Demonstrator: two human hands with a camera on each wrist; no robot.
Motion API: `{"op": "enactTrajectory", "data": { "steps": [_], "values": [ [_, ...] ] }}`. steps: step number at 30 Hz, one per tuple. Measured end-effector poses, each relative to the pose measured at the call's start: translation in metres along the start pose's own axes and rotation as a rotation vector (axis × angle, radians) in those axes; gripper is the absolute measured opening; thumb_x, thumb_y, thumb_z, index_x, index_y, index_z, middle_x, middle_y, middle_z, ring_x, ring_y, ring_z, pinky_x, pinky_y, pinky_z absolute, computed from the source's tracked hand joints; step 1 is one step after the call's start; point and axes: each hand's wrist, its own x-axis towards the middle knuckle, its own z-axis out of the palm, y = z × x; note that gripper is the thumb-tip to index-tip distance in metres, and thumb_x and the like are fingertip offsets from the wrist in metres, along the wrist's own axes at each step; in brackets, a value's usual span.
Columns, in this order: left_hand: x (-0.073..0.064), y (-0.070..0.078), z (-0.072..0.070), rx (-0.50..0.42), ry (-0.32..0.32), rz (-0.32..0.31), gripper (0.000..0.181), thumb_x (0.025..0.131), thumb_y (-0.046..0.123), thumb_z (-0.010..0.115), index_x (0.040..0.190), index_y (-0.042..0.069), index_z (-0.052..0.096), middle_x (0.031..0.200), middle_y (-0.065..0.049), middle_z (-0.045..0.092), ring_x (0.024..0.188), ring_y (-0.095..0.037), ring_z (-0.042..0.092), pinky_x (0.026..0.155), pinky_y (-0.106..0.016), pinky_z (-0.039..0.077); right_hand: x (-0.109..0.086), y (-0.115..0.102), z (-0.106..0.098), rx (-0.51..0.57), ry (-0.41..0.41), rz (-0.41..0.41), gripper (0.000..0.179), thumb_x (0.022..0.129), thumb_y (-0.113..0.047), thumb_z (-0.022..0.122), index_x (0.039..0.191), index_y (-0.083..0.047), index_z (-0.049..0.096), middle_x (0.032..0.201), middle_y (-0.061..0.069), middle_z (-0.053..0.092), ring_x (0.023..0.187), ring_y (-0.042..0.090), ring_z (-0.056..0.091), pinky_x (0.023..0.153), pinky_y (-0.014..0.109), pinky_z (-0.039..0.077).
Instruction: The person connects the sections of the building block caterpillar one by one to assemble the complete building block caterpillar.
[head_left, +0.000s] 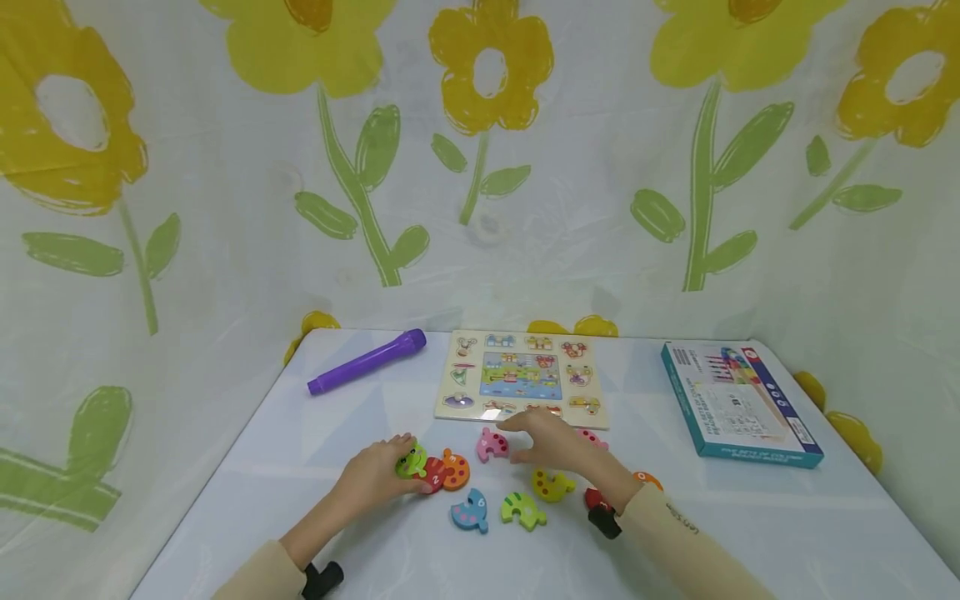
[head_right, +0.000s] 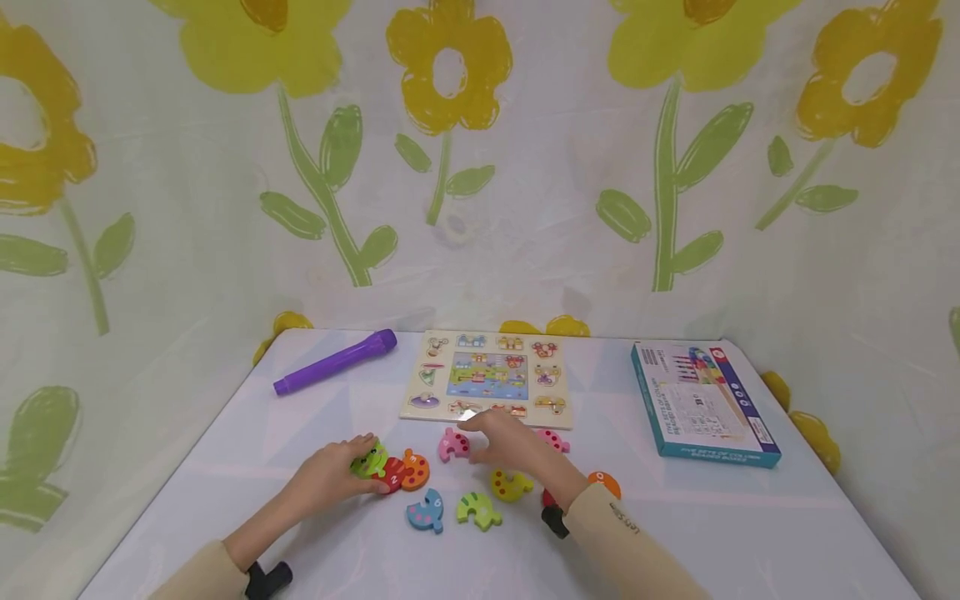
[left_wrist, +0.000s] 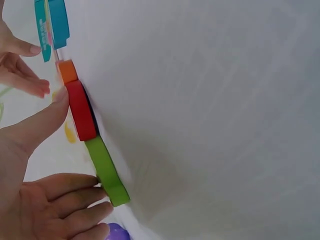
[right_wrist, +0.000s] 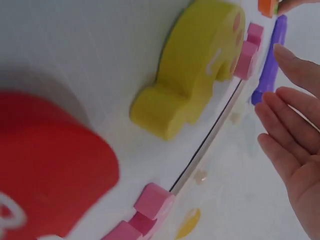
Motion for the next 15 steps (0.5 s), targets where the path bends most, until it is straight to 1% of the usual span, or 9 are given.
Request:
{"op": "enactTrajectory", "data": {
  "steps": [4,8,11,15],
  "values": [
    [0.005,-0.002,-0.003,-0.057,-0.043,-0.003,0.081,0.069,0.045,0.083,0.131,0.001,0.058,0.136,-0.019,0.054,0.124,-0.042,0.05,0.1,-0.054,0.043,0.009,0.003,-0.001,-0.01,-0.062,-0.034,0.045,0.083,-0.011,0.077,0.125,-0.005,0.065,0.122,0.005,0.066,0.118,0.023,0.058,0.097,0.038,0.049],
    [0.012,-0.004,-0.007,-0.116,-0.096,-0.019,0.079,0.068,0.039,0.086,0.133,0.004,0.057,0.139,-0.018,0.051,0.129,-0.041,0.045,0.103,-0.054,0.039,0.018,0.004,0.002,-0.031,-0.112,-0.063,0.044,0.084,-0.008,0.075,0.126,-0.008,0.065,0.122,0.001,0.066,0.116,0.018,0.059,0.095,0.032,0.05],
    [0.016,-0.006,-0.009,-0.142,-0.127,-0.008,0.08,0.067,0.036,0.087,0.134,0.003,0.056,0.141,-0.018,0.049,0.131,-0.04,0.042,0.106,-0.054,0.036,0.024,0.005,0.005,-0.063,-0.142,-0.075,0.046,0.084,-0.009,0.076,0.128,-0.012,0.064,0.123,-0.003,0.065,0.117,0.015,0.058,0.095,0.028,0.049],
    [0.02,-0.007,-0.01,-0.183,-0.159,0.018,0.08,0.067,0.031,0.088,0.135,0.003,0.055,0.142,-0.015,0.049,0.133,-0.038,0.04,0.108,-0.053,0.034,0.029,0.002,0.007,-0.086,-0.165,-0.098,0.048,0.084,-0.006,0.075,0.13,-0.011,0.062,0.128,-0.002,0.063,0.121,0.016,0.055,0.097,0.027,0.048]
  ]
}}
